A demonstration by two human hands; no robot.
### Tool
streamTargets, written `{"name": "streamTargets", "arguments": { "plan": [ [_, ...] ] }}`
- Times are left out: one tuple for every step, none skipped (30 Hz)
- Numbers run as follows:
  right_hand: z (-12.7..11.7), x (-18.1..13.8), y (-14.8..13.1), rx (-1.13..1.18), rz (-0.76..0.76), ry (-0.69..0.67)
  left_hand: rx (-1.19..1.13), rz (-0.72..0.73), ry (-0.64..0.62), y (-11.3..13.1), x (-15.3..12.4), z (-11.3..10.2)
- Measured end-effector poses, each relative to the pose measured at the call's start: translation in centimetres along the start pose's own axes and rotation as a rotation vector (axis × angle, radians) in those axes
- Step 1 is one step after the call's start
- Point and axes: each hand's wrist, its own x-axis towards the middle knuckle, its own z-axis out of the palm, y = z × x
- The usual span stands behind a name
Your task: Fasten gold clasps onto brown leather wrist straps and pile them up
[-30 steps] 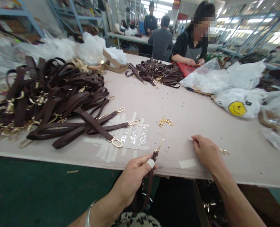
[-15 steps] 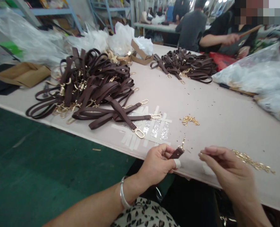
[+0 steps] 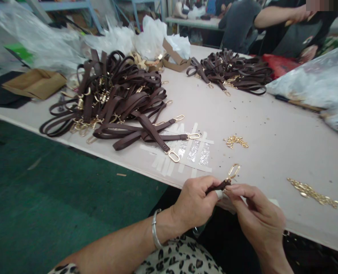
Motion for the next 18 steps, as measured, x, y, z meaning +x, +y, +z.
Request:
{"name": "streamTargets", "arguments": {
  "plan": [
    [0.0, -0.1, -0.1, 0.008, -0.011, 0.007, 0.023, 0.018, 0.001, 0.0, 0.0, -0.1],
    [0.0, -0.2, -0.2, 0.009, -0.021, 0.012, 0.037, 0.03, 0.0, 0.0, 0.1, -0.1],
    [0.0, -0.3, -0.3, 0.001, -0.028, 0.015, 0.047, 0.037, -0.003, 0.1, 0.1, -0.1],
    [0.0, -0.4, -0.3, -0.012, -0.033, 0.019, 0.053, 0.043, -0.008, 0.1, 0.1, -0.1],
    [0.0, -0.4, -0.3, -0.026, -0.036, 0.018, 0.059, 0.048, -0.019, 0.1, 0.2, -0.1],
    [0.0, -0.4, -0.4, -0.038, -0.037, 0.017, 0.064, 0.054, -0.029, 0.2, 0.2, -0.1],
    [0.0, -0.5, -0.4, -0.041, -0.036, 0.022, 0.069, 0.059, -0.033, 0.2, 0.2, -0.1],
    [0.1, -0.6, -0.4, -0.027, -0.026, 0.036, 0.074, 0.065, -0.034, 0.2, 0.1, -0.1],
    [0.2, -0.7, -0.4, 0.003, -0.006, 0.054, 0.075, 0.07, -0.034, 0.3, 0.1, -0.1],
    [0.3, -0.8, -0.4, 0.041, 0.022, 0.073, 0.076, 0.075, -0.035, 0.3, 0.1, -0.1],
    [0.4, -0.9, -0.4, 0.082, 0.059, 0.089, 0.08, 0.084, -0.034, 0.4, 0.0, 0.0],
    [0.5, -1.0, -0.4, 0.123, 0.101, 0.103, 0.09, 0.097, -0.036, 0.4, 0.0, 0.0],
    [0.6, -1.2, -0.4, 0.163, 0.144, 0.112, 0.103, 0.115, -0.043, 0.4, 0.0, 0.0],
    [0.7, -1.3, -0.4, 0.196, 0.184, 0.117, 0.115, 0.134, -0.053, 0.4, 0.0, 0.0],
    [0.7, -1.4, -0.3, 0.224, 0.215, 0.122, 0.127, 0.153, -0.063, 0.4, 0.0, 0.0],
    [0.7, -1.4, -0.3, 0.248, 0.242, 0.127, 0.139, 0.172, -0.073, 0.4, 0.0, 0.0],
    [0.7, -1.4, -0.3, 0.262, 0.264, 0.129, 0.149, 0.19, -0.083, 0.3, 0.0, -0.1],
    [0.6, -1.4, -0.3, 0.271, 0.281, 0.13, 0.158, 0.208, -0.095, 0.3, 0.1, -0.1]
  ]
}}
